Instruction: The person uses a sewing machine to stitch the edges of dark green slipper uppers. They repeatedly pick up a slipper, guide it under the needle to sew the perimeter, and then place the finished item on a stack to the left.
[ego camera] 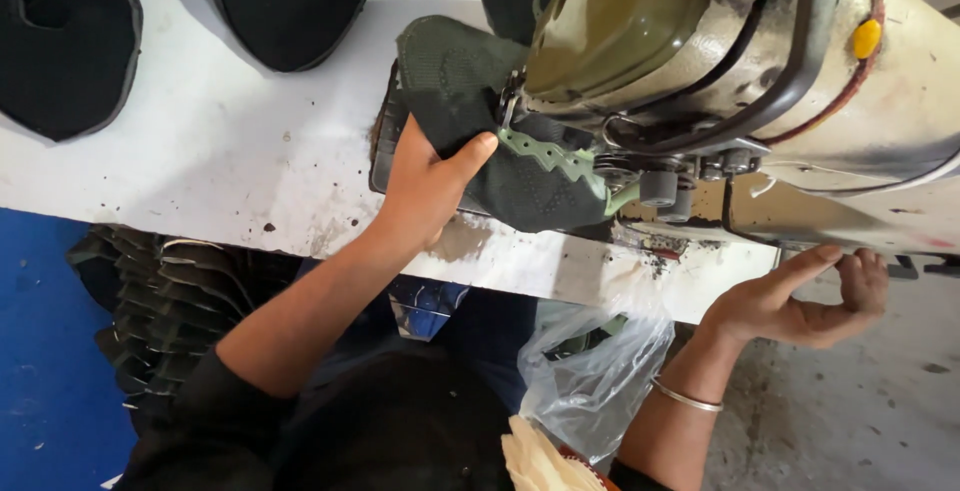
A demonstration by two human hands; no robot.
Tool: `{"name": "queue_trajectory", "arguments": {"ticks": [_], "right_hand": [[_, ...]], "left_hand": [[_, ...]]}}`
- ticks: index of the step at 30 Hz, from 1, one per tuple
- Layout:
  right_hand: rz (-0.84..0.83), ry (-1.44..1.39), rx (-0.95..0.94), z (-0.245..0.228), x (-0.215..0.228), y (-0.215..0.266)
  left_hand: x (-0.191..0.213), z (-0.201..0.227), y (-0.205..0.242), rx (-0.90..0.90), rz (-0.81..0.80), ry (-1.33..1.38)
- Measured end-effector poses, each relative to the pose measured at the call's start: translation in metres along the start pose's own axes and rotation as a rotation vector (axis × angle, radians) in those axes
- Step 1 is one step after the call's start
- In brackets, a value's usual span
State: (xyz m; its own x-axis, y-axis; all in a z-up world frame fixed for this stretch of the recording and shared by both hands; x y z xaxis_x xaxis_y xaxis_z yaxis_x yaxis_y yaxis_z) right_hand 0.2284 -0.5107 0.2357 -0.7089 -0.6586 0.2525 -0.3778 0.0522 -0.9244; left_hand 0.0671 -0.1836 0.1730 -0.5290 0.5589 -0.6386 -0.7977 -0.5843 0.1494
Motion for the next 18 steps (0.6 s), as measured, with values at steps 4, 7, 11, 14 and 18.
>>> {"name": "queue_trajectory", "arguments": {"ticks": [4, 7, 11, 14, 18], "right_hand": [[0.019, -0.02, 0.027, 0.011, -0.004, -0.001], [0.062, 0.019, 0.049, 0.022, -0.004, 0.013], [0.063, -0.058, 0.082, 0.001, 0.0, 0.034], [-0.078, 0.119, 0.291, -0.001, 0.004, 0.03], [0.042, -0.06, -0.052, 0.112, 0.024, -0.029]], "left_hand": [[-0.004, -0.002, -0.01, 0.014, 0.017, 0.0], [-0.002, -0.011, -0.012, -0.007, 0.039, 0.016], [0.003, -0.018, -0.003, -0.054, 0.036, -0.058], [0.007, -0.012, 0.005, -0.205, -0.084, -0.107], [0.01, -0.011, 0.004, -0.258, -0.069, -0.33]]}}
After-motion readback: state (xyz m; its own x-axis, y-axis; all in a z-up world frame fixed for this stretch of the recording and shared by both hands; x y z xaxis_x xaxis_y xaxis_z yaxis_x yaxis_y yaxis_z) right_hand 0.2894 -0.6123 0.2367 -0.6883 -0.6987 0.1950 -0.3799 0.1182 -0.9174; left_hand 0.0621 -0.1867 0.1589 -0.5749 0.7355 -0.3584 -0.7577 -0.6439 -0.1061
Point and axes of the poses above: each hand's wrist, its own y-axis away from the middle knuckle, its own x-axis out of the back of the hand, z = x × y, the point moved 1 cm from there along -y, towards the middle knuckle, and after that the axes turned 5 degrees about y, right-handed, at the moved point
